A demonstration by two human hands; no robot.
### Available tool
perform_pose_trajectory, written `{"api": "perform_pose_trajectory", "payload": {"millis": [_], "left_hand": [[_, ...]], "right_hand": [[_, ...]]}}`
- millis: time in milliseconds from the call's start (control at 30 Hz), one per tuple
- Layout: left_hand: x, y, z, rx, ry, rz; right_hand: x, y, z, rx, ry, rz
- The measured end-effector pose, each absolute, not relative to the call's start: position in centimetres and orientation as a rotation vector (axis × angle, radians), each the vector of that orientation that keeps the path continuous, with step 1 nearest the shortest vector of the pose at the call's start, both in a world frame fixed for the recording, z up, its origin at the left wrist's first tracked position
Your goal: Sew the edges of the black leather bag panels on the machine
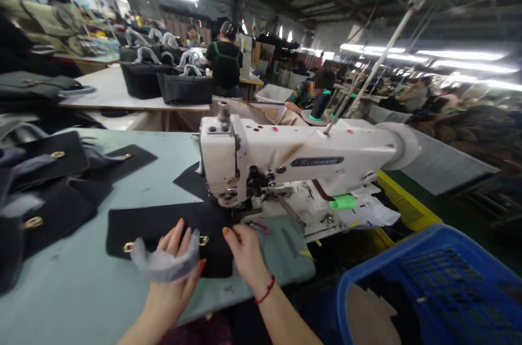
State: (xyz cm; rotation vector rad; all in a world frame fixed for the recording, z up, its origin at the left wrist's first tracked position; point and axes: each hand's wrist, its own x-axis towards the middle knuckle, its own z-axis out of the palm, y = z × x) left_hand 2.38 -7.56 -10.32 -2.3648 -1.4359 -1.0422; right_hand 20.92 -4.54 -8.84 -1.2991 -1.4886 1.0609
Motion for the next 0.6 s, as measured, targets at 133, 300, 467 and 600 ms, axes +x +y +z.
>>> {"api": "perform_pose_trajectory", "payload": {"millis": [133, 300, 467, 600], "left_hand": [[0.5, -5.0, -11.0, -2.363, -1.372, -0.855], [-1.1, -2.6, -9.6, -2.473, -1.065, -0.851], [-1.1, -3.6, -8.5, -2.599, -1.074, -0.757], [-0.9, -5.2, -8.3, -2.629, -1.25, -0.637]], "right_hand": [[21.2, -4.4, -9.3, -1.298, -1.493, 1.114], [21.0, -4.2, -9.4, -1.255, -1.461, 1.209], [21.1, -4.7, -8.9, -1.253, -1.391, 1.264], [21.7, -5.0, -8.0, -1.269, -1.33, 1.356]]}}
